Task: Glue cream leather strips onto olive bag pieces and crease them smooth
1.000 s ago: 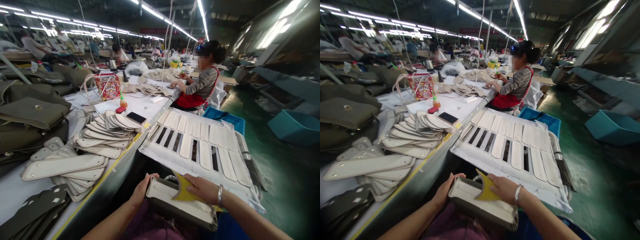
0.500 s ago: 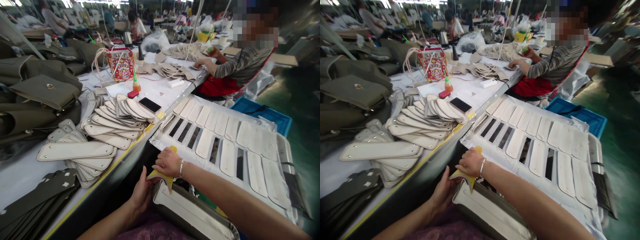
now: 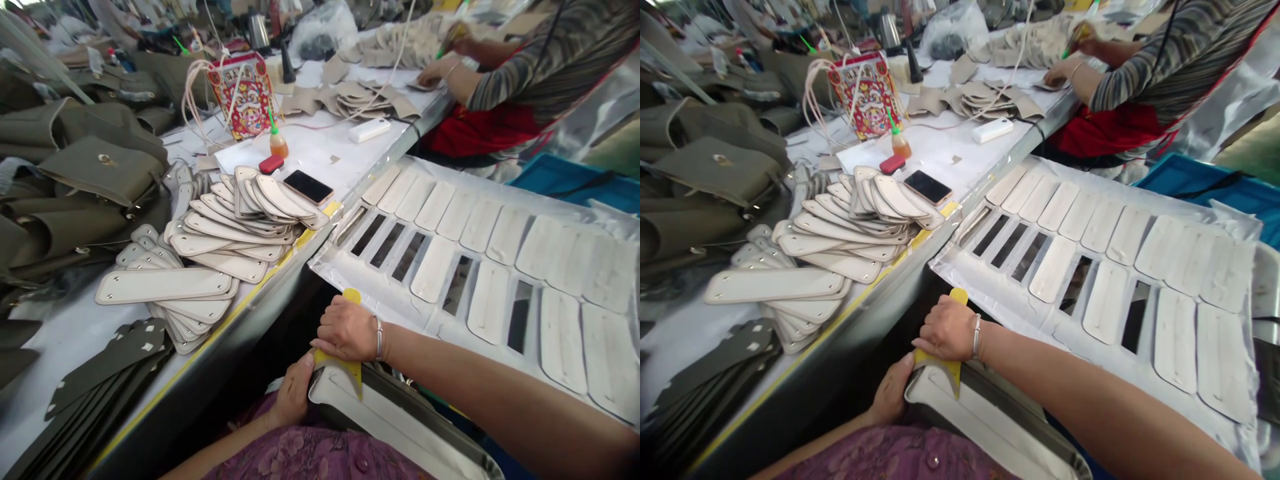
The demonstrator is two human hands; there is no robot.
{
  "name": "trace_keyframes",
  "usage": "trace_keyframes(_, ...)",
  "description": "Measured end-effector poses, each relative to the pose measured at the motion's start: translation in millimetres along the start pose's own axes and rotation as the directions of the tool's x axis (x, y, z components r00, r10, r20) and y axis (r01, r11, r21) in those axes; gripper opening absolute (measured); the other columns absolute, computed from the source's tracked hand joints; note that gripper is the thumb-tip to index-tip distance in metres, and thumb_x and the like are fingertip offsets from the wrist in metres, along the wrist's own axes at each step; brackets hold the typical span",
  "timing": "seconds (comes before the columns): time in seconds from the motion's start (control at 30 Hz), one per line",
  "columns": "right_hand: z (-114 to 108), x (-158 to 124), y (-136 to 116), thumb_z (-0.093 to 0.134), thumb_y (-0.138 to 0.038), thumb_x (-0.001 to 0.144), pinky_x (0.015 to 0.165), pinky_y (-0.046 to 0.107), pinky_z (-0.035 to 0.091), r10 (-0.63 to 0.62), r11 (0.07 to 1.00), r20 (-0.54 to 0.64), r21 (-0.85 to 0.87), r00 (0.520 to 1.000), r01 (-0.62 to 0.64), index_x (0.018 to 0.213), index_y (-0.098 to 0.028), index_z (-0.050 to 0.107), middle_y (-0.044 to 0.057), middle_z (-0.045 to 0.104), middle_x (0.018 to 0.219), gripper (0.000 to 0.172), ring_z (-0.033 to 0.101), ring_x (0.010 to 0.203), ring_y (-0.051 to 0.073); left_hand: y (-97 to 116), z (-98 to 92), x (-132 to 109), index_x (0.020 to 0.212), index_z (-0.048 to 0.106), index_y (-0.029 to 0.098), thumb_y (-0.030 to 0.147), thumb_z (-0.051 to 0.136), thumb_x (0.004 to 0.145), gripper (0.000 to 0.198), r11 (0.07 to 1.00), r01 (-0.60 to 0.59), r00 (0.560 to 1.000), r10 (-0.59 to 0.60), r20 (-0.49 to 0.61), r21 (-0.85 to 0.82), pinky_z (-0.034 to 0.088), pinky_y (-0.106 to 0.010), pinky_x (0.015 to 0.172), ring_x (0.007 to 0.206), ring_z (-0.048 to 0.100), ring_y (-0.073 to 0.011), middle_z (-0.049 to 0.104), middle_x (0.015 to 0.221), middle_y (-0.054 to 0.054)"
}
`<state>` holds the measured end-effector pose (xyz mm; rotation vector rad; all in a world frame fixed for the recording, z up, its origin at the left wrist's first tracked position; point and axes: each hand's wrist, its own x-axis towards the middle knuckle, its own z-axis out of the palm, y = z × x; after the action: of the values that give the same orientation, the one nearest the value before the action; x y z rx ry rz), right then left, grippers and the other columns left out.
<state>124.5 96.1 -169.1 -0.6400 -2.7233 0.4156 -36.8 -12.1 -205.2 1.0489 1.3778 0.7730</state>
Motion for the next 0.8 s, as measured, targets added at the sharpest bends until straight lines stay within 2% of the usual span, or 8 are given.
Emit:
trace_keyframes(0.17,3.8,-8.9,-5.8,0.035,-0.041,0.091,0.062,0.031,0.023,0.136,0.991,0.007,0.016,0.991,-0.136,0.059,-0.017,0.059,0.004,0.060,0.058,0.047,0.046,0.056,0.013,4.8,-0.9,4.1,0.112,0.056,0.013,0.050,0.030,0.088,0.050,0.995,-0.092,0.993,0.089,0.073,0.043,0.035,-0.038,0.100,0.116,0.045,-0.0267,0.059,0.114,-0.011)
trace_keyframes(0.23,4.2,-14.1,-10.0,0.035,-0.038,0.092,0.060,0.031,0.021,0.215,0.976,0.018,0.029,0.976,-0.215,0.061,-0.017,0.060,0.004,0.060,0.057,0.045,0.046,0.055,0.013,9.2,-3.0,6.3,0.120,0.049,0.014,0.044,0.028,0.091,0.046,0.993,-0.116,0.983,0.111,0.149,0.022,0.035,-0.037,0.100,0.119,0.042,-0.0249,0.053,0.123,-0.010)
trace_keyframes(0.37,2.6,-30.0,-19.3,0.034,-0.037,0.093,0.059,0.033,0.020,0.328,0.943,0.052,0.044,0.943,-0.330,0.070,-0.018,0.064,0.004,0.061,0.061,0.042,0.049,0.057,0.014,12.0,-2.3,10.1,0.130,0.037,0.016,0.037,0.028,0.093,0.043,0.996,-0.074,0.960,0.084,0.267,-0.046,0.034,-0.038,0.101,0.122,0.040,-0.0235,0.045,0.131,-0.010)
trace_keyframes(0.53,1.2,-48.6,-32.9,0.032,-0.038,0.093,0.060,0.033,0.022,0.436,0.900,0.057,-0.011,0.898,-0.436,0.078,-0.019,0.064,0.004,0.062,0.065,0.040,0.052,0.061,0.015,6.7,0.7,9.8,0.135,0.029,0.018,0.039,0.032,0.091,0.049,0.998,-0.066,0.929,0.069,0.364,-0.022,0.032,-0.039,0.103,0.126,0.036,-0.0251,0.039,0.137,-0.010)
trace_keyframes(0.63,-0.3,-50.9,-45.2,0.032,-0.037,0.093,0.061,0.032,0.023,0.466,0.884,0.056,-0.074,0.883,-0.461,0.081,-0.020,0.064,0.003,0.062,0.066,0.038,0.053,0.062,0.015,15.5,-1.4,8.5,0.135,0.030,0.018,0.041,0.033,0.091,0.050,0.996,-0.087,0.916,0.067,0.395,0.034,0.032,-0.038,0.103,0.124,0.039,-0.0234,0.041,0.136,-0.010)
trace_keyframes(0.7,-6.1,-50.0,-53.6,0.032,-0.036,0.094,0.061,0.032,0.024,0.501,0.860,0.059,-0.145,0.864,-0.489,0.080,-0.020,0.063,0.003,0.062,0.067,0.037,0.054,0.063,0.015,25.7,-7.2,9.4,0.132,0.035,0.019,0.043,0.038,0.090,0.049,0.995,-0.078,0.892,0.041,0.450,0.064,0.033,-0.037,0.102,0.120,0.043,-0.0225,0.044,0.134,-0.008)
trace_keyframes(0.77,-19.7,-51.1,-62.0,0.033,-0.036,0.093,0.062,0.031,0.026,0.554,0.820,0.083,-0.228,0.829,-0.525,0.075,-0.020,0.062,0.003,0.063,0.068,0.038,0.056,0.065,0.016,35.5,-17.9,12.1,0.129,0.041,0.019,0.046,0.040,0.089,0.049,0.996,-0.064,0.864,0.022,0.503,0.067,0.033,-0.037,0.102,0.118,0.045,-0.0224,0.047,0.132,-0.007)
trace_keyframes(0.8,-29.5,-53.8,-66.9,0.033,-0.037,0.093,0.062,0.031,0.028,0.598,0.785,0.090,-0.265,0.796,-0.560,0.073,-0.019,0.061,0.004,0.063,0.068,0.039,0.057,0.066,0.017,39.4,-24.8,13.7,0.128,0.044,0.020,0.047,0.038,0.089,0.048,0.996,-0.065,0.854,0.023,0.520,0.062,0.033,-0.037,0.102,0.119,0.044,-0.0225,0.049,0.130,-0.006)
